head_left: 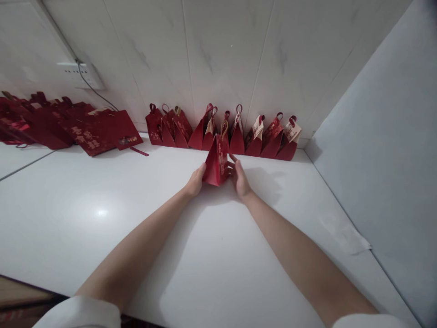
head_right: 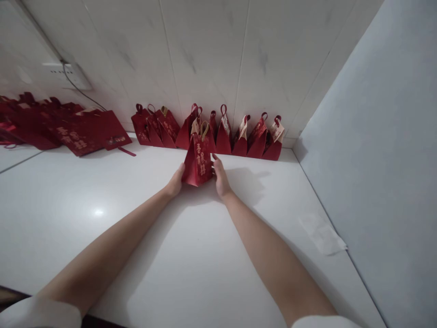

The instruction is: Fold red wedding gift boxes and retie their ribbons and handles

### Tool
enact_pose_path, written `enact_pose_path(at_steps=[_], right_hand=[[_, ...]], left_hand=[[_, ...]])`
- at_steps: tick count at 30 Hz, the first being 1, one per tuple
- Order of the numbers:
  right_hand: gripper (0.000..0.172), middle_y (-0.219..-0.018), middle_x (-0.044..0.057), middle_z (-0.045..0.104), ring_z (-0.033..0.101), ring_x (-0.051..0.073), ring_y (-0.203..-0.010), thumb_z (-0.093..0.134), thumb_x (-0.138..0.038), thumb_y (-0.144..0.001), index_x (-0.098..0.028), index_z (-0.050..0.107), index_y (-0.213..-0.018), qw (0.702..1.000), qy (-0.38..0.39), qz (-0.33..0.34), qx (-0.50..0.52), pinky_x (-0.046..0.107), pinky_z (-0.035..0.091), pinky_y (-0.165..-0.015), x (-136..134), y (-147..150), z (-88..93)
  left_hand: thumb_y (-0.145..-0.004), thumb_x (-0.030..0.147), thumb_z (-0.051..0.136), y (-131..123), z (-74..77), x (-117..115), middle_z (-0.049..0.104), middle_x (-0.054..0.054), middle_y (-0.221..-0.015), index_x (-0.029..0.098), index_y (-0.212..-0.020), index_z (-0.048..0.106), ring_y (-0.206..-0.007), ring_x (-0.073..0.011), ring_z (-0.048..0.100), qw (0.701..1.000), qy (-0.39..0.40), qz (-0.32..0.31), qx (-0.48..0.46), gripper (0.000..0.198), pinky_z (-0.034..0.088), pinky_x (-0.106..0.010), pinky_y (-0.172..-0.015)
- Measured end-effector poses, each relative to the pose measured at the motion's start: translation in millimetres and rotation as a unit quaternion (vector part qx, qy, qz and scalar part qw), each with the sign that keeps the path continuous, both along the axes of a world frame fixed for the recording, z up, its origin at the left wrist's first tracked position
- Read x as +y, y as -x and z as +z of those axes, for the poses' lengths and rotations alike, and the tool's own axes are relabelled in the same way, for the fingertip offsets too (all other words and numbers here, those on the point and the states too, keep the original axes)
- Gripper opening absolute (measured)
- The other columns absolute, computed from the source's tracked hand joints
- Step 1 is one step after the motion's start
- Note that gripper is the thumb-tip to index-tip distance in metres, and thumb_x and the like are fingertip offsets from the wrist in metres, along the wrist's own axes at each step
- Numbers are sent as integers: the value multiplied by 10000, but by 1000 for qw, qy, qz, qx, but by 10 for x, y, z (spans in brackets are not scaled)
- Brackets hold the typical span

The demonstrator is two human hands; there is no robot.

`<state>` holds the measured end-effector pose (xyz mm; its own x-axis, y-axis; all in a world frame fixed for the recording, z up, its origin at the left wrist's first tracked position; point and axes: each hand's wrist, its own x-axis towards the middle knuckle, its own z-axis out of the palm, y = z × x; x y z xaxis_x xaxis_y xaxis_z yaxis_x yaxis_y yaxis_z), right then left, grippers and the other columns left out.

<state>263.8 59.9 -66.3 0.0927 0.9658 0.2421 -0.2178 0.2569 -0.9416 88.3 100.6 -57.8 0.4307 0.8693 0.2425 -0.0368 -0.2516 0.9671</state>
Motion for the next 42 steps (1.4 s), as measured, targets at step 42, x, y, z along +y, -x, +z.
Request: enact_pose_path(at_steps=[42], right_hand=[[78, -891, 16, 704, 634, 186, -796, 601, -261, -902, -240, 673, -881, 813, -145, 44, -562, 311, 444, -704, -1119, -411, 1652]], left_hand=[[-820, 255, 673, 260, 1800, -742, 779, 12, -959, 276, -1019, 786, -821, -178, 712, 873, -231, -130, 409, 230, 515, -244, -716]])
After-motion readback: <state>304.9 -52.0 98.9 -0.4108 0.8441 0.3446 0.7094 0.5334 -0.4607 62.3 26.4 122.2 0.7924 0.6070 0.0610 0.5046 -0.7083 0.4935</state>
